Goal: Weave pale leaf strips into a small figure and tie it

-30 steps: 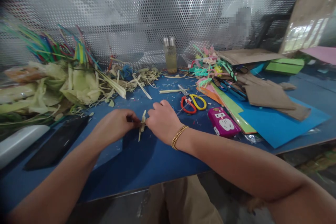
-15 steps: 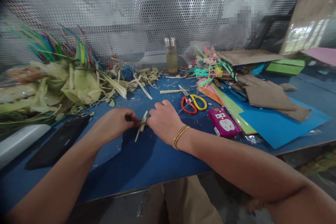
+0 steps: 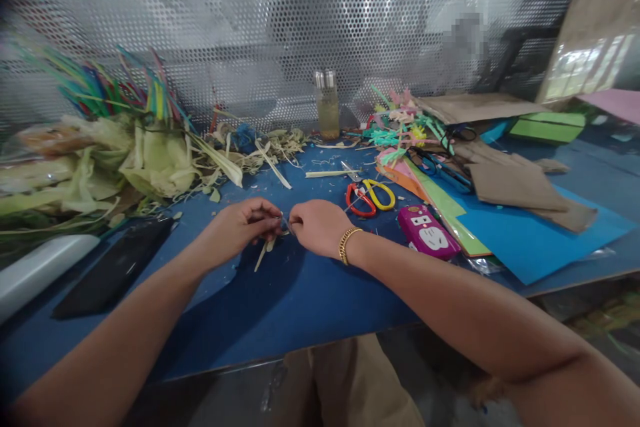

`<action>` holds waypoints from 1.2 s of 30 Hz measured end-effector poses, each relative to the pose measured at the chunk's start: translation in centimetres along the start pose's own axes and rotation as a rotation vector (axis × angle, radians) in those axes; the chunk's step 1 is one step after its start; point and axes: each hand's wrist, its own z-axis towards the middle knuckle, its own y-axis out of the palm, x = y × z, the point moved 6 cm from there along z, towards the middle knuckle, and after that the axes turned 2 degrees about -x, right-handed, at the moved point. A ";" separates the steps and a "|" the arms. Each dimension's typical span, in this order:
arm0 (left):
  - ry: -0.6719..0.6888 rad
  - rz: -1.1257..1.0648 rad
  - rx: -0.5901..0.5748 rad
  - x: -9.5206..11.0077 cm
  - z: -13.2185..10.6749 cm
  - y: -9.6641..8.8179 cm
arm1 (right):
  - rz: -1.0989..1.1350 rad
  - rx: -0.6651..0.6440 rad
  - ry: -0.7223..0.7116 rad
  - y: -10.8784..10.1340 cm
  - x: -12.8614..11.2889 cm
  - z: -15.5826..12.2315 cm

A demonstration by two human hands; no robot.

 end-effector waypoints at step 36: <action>0.043 0.089 -0.042 -1.0 0.3 0.4 | -0.088 -0.004 0.127 -1.9 1.5 0.3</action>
